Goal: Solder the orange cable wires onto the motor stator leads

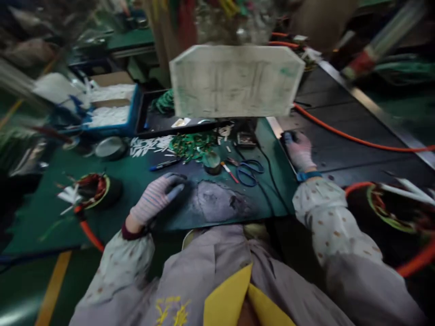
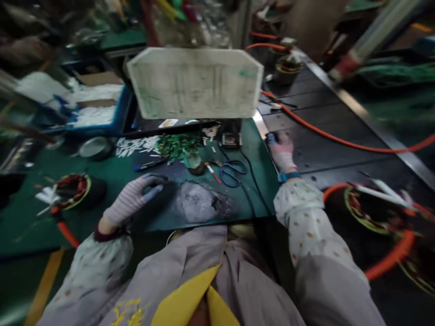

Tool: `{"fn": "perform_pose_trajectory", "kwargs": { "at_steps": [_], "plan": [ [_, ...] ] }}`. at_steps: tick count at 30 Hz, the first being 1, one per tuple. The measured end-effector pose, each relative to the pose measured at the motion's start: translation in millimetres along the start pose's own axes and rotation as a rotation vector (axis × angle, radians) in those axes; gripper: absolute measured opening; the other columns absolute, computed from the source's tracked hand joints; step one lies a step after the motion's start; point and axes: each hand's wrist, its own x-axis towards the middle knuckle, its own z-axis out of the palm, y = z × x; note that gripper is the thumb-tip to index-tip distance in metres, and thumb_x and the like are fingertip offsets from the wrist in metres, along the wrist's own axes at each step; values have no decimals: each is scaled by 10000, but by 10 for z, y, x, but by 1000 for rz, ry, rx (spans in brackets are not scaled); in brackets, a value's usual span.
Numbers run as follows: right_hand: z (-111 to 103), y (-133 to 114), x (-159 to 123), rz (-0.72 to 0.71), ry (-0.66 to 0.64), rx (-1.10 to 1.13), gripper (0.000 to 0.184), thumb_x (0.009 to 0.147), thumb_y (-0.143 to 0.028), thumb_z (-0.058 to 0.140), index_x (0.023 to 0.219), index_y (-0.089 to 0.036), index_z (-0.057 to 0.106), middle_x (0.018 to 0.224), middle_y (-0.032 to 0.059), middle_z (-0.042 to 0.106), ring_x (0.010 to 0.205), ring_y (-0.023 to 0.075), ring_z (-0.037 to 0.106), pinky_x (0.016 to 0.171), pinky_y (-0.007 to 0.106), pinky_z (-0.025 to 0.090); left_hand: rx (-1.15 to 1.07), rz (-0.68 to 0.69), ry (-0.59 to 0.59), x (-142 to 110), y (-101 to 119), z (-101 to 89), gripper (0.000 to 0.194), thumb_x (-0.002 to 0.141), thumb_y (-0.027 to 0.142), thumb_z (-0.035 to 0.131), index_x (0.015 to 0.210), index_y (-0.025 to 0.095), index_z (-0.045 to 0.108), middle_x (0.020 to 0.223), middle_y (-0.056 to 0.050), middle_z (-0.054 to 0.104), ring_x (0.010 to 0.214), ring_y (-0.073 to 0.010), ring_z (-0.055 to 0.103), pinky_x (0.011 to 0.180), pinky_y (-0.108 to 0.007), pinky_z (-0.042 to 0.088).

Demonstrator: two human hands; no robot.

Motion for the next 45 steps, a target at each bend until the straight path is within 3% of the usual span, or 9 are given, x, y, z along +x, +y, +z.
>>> {"fn": "perform_pose_trajectory", "kwargs": {
  "at_steps": [5,9,13,21,25,29,37,41,45],
  "plan": [
    [112,195,-36,75,-89,92,372,1129,-268,567,1160,-139,914,1190,205,919,1177,370,880,1104,529,679,354,-47,174,410,-141,-247,382,1121,357,599,1375,225,851,1401,-141,829,1313,-350,771,1166,-454,610],
    [92,206,-64,117,-81,87,372,1079,-328,548,1099,-178,888,1179,192,911,1216,419,865,1155,611,672,648,-63,106,959,71,-166,374,1182,298,600,1467,231,833,1337,-174,817,1279,-396,761,1020,-463,595],
    [120,225,-46,130,-81,87,325,1060,-385,575,997,-258,867,1174,180,905,1209,420,862,1159,575,664,747,-51,6,1180,259,29,345,1203,366,649,1439,185,823,1304,-197,809,1280,-401,754,946,-438,561],
    [183,234,5,151,-47,80,302,1031,-303,579,962,-228,863,1107,212,907,1132,368,867,1104,490,649,620,-134,106,1204,102,80,344,1190,401,632,1254,140,847,1215,-191,836,1175,-363,779,930,-411,556],
    [234,270,13,125,-39,83,301,1036,-356,586,959,-245,854,1099,193,909,1127,371,865,1083,515,659,83,-132,381,1106,153,42,328,1116,457,640,1087,177,809,1015,-86,841,961,-273,761,893,-361,577],
    [263,210,26,123,-41,43,310,1032,-391,592,982,-238,857,1068,155,908,1104,358,863,1023,490,676,-206,-95,338,961,387,180,401,1031,587,617,978,215,754,937,-64,822,884,-254,738,890,-361,600],
    [297,72,97,96,-44,1,287,1052,-379,669,1025,-227,911,1113,140,932,1083,306,859,961,366,652,180,-132,469,836,618,626,390,1074,598,557,1038,255,739,950,-95,816,918,-326,790,843,-412,584],
    [343,107,130,88,-75,-12,285,1097,-362,675,1117,-232,927,1195,131,930,1155,295,857,1040,358,635,357,99,526,838,439,626,464,1165,462,450,1307,198,804,1322,-194,830,1241,-395,792,1033,-495,657],
    [387,121,141,86,-99,-6,320,1132,-372,639,1180,-234,924,1227,123,924,1197,294,846,1084,366,626,355,306,336,823,248,492,508,1194,337,395,1413,216,838,1548,-152,798,1369,-346,794,1176,-464,661]
  ]
}}
